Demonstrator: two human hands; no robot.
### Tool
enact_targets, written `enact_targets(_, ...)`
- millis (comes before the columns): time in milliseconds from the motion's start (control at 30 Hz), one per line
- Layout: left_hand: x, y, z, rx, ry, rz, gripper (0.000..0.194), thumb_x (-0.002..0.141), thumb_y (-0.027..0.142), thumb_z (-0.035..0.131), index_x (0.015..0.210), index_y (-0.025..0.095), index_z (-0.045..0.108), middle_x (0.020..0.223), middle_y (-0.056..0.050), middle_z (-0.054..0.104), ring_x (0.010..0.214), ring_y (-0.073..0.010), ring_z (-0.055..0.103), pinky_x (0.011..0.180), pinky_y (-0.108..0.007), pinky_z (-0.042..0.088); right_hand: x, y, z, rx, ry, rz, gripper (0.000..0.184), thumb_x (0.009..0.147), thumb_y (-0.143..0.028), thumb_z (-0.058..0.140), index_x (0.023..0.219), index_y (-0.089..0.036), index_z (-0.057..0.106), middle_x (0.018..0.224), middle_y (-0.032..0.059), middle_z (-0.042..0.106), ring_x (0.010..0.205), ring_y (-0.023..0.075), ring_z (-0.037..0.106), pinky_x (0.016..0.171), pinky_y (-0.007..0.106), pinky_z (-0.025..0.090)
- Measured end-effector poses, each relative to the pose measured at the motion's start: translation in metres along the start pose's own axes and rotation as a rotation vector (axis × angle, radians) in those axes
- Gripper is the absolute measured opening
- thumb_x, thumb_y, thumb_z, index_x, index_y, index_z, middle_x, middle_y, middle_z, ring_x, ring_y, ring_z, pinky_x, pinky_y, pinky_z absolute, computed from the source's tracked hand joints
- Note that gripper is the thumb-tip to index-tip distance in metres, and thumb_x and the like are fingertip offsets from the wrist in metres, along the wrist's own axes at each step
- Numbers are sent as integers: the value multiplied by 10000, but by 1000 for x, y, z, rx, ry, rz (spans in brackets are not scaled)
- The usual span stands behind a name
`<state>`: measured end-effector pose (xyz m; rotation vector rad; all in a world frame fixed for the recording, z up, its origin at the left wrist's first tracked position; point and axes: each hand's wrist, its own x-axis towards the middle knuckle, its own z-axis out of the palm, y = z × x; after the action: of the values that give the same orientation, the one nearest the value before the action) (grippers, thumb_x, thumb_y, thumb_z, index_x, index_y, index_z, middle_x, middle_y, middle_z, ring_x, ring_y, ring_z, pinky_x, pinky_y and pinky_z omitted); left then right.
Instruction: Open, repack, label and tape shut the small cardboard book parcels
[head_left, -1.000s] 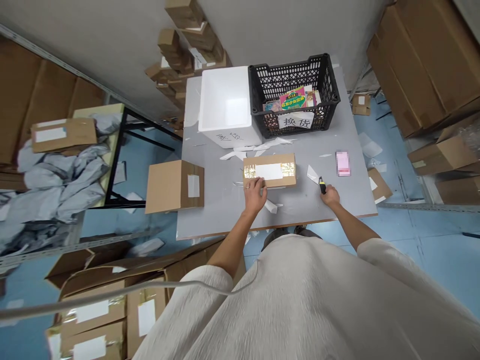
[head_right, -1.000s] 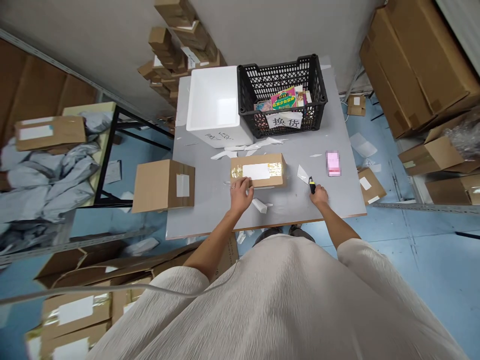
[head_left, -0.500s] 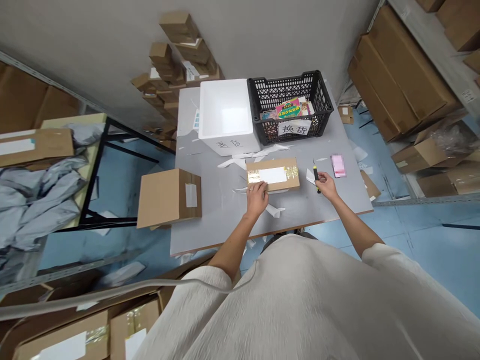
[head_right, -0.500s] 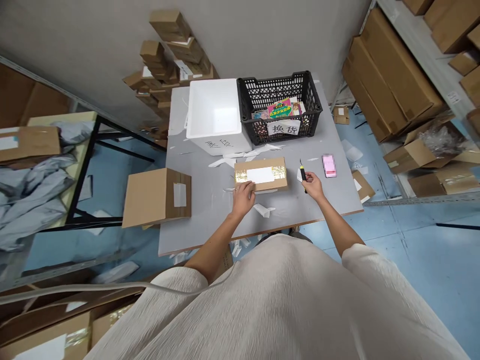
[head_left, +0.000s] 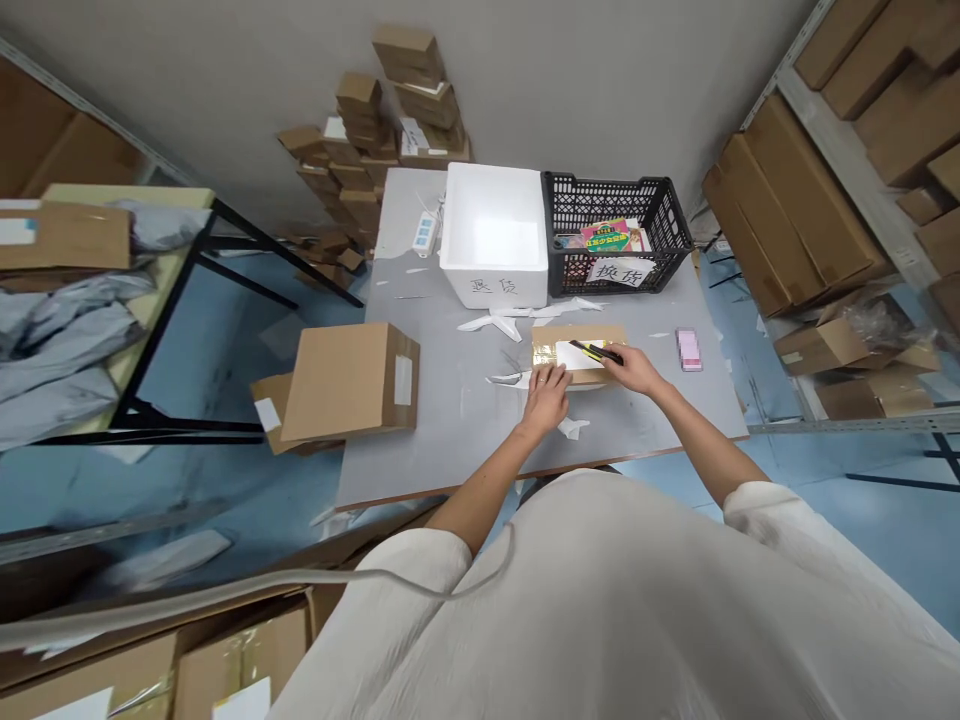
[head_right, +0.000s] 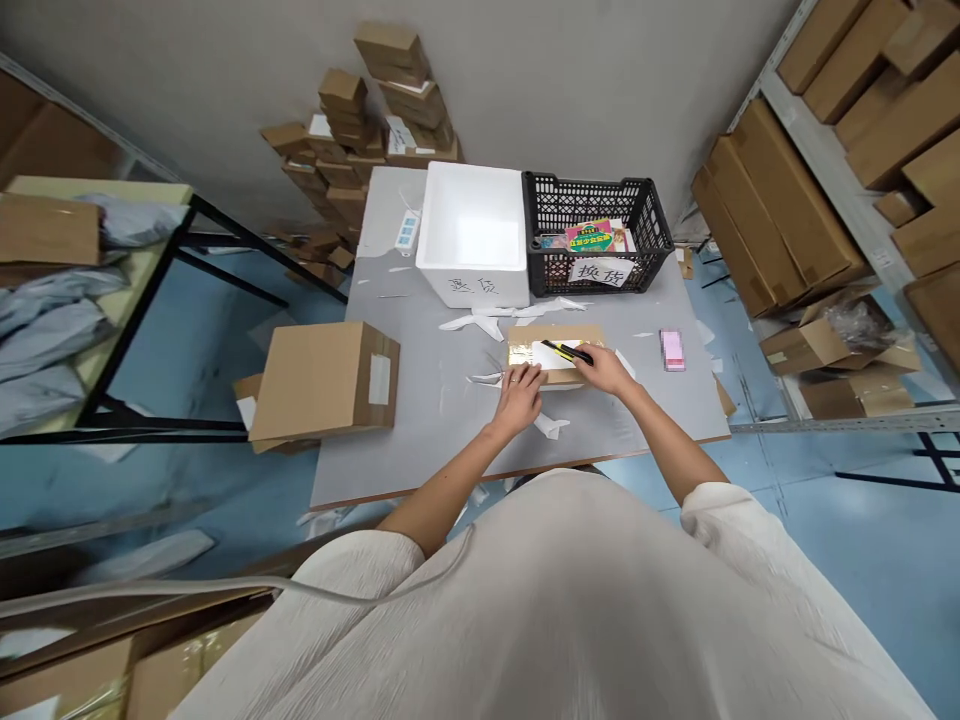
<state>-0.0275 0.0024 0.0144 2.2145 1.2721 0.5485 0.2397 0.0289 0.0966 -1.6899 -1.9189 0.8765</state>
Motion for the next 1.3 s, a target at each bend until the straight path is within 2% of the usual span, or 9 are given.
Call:
enact_targets(133,3,-4,0,-22,-22,40,744,894,118,600,1625,258,625,1706,-114,594,1653,-372,445,1408,-635,299,16,-19,11,-249,-82,-52,298,1048,-387,671,1265,-264,834,1254,99,831,1165,322,739,1005,392,548)
enact_targets(367,4,-8,1,1,-69,103,683,908,147,600,1588,195,644,1749,-140,548,1685,-371,416,1413,-620,309,44,-42,26,-523,-169,-71,307,1078,-357,628,1281,-261,837,1256,117,824,1115,323,748,915,376,547)
enact_targets(533,1,-5,2,40,-85,105,716,900,172,628,1616,192,615,1774,-148,514,1691,-373,404,1421,-611,298,57,-50,33,-552,-192,-93,309,1078,-372,621,1266,-267,842,1258,123,825,1122,330,748,931,383,553)
enact_targets(700,0,-6,2,57,-91,114,657,931,183,620,1588,170,637,1771,-158,516,1682,-374,413,1420,-597,307,63,-54,38,-488,-209,-84,288,1077,-418,668,1237,-267,854,1280,131,822,1152,341,755,985,391,548)
enact_targets(933,1,-6,0,96,-102,115,615,960,213,626,1574,171,636,1778,-145,508,1689,-359,398,1416,-596,318,60,-75,33,-690,-301,-53,381,1140,-356,541,1412,-253,787,1380,122,793,1245,295,731,972,332,532)
enact_targets(1067,0,-6,-1,117,-111,115,597,970,218,620,1562,145,633,1777,-158,505,1689,-358,394,1417,-583,325,59,-86,28,-739,-320,-55,402,1161,-358,497,1438,-242,764,1413,119,781,1279,285,723,975,323,524)
enact_targets(1300,0,-7,-1,113,-102,125,599,957,213,631,1554,168,636,1765,-153,518,1674,-364,414,1409,-603,338,61,-86,28,-757,-344,-60,412,1160,-353,506,1475,-249,750,1437,110,774,1298,280,717,975,322,519)
